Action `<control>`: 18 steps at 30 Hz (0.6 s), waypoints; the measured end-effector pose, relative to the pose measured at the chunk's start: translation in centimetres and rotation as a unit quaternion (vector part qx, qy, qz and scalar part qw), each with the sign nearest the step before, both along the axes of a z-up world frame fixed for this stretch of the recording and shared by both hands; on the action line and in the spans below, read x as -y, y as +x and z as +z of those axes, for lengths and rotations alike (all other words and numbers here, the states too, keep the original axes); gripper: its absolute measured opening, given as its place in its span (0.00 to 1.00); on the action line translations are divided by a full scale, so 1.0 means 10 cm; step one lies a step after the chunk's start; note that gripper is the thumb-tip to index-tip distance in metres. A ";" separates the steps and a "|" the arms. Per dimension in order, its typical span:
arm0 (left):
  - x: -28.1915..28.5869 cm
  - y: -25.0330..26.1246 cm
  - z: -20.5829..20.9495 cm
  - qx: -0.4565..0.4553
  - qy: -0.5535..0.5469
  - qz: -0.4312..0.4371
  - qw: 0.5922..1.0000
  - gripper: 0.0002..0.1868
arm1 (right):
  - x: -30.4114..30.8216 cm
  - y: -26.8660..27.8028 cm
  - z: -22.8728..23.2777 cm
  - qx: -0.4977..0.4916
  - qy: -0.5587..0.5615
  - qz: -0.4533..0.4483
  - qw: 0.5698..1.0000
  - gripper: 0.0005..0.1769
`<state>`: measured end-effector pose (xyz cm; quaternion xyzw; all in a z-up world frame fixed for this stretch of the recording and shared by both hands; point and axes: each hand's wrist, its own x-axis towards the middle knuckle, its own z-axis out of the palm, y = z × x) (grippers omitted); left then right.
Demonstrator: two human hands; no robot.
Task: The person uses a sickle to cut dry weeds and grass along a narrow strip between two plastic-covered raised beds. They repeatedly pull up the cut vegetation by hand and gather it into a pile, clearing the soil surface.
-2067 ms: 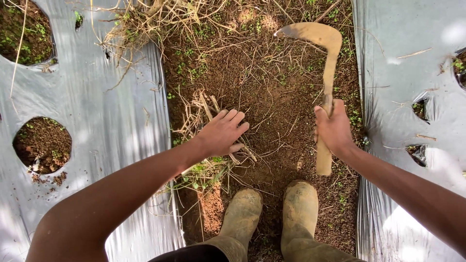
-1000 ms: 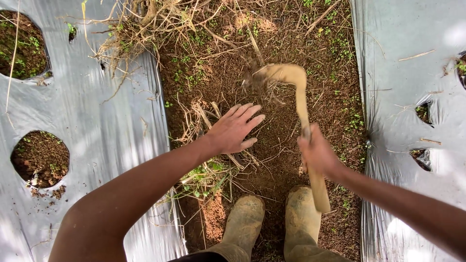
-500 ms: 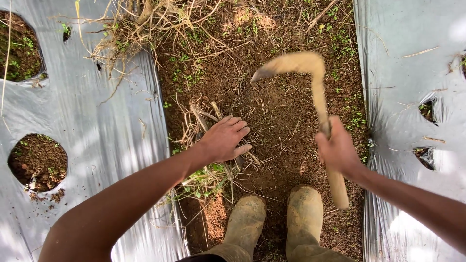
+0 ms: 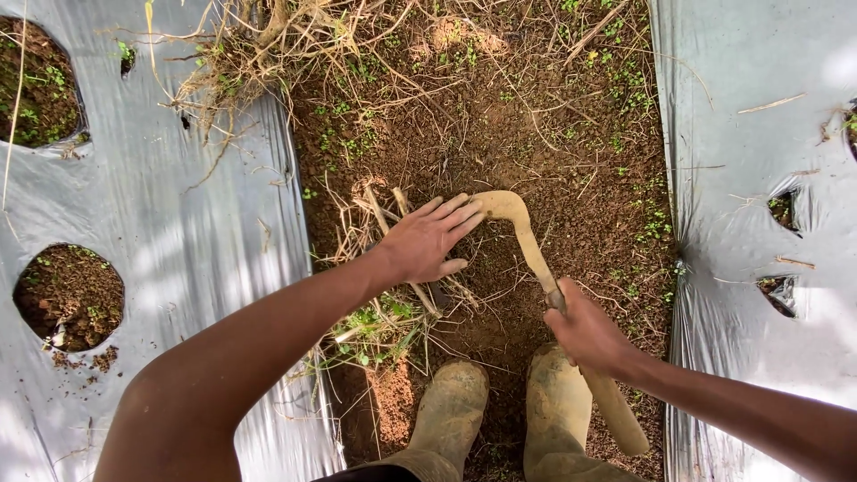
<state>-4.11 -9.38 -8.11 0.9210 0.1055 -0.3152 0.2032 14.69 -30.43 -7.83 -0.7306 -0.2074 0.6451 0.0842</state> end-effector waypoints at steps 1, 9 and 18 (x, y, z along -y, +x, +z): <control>0.02 -0.04 -0.01 0.000 0.000 0.001 1.000 0.39 | -0.02 0.03 0.01 0.000 0.000 0.001 1.000 0.20; 0.12 -0.31 -0.29 0.023 -0.031 0.066 0.997 0.44 | -0.19 0.32 -0.03 0.075 0.045 0.063 0.994 0.15; 0.04 -0.07 -0.26 0.001 -0.072 0.102 0.992 0.41 | -0.40 0.74 0.16 0.078 0.167 -0.096 0.978 0.11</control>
